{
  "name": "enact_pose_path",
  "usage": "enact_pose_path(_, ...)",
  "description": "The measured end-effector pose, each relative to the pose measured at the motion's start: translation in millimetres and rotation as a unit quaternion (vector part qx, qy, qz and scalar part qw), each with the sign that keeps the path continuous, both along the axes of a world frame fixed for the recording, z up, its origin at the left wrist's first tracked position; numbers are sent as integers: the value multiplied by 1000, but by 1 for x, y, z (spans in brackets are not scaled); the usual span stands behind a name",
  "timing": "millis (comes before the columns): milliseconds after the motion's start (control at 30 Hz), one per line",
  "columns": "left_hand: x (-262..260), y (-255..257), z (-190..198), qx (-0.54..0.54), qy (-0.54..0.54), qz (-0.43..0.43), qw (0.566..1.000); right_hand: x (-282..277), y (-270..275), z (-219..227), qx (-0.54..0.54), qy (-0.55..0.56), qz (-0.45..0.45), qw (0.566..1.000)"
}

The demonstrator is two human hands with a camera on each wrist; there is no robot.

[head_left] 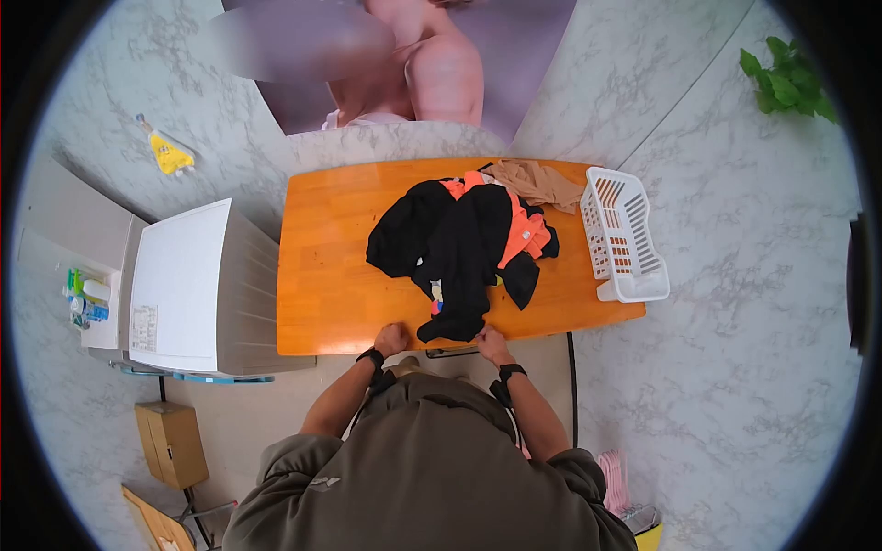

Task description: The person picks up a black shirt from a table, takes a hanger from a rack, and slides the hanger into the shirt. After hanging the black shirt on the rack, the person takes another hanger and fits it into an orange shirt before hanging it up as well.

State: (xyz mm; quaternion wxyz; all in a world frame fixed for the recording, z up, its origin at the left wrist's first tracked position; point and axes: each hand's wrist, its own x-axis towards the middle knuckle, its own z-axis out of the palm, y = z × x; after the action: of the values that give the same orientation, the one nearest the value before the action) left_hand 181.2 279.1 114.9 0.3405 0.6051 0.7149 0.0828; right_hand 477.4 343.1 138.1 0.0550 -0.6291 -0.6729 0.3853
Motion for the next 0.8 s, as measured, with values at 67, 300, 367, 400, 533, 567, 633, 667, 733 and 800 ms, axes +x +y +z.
enact_pose_path(67,0,-1,2,-3,0,4,1000,-1,-4,-7,14,-6,-2,1000)
enact_pose_path(300,-3,-1,2,1,-33,2,999,-1,-8,-32,136,49,-28,989)
enact_pose_path(367,2,-2,10,20,-62,33,997,-5,-7,-6,92,108,-44,989)
enact_pose_path(400,5,-1,16,39,-90,66,993,-7,-5,10,48,167,-58,983)
enact_pose_path(533,6,23,48,160,-237,129,950,-10,5,49,97,202,-76,972)
enact_pose_path(567,6,31,58,178,-245,132,944,-10,8,60,104,223,-75,966)
enact_pose_path(633,9,43,81,196,-253,136,938,-12,13,74,111,245,-73,960)
enact_pose_path(667,13,48,93,202,-297,155,920,-13,15,79,118,279,-81,950)
enact_pose_path(733,24,52,111,208,-339,172,901,-17,20,94,125,312,-89,937)
enact_pose_path(800,36,54,123,171,-447,225,849,-22,21,109,51,409,-173,894)
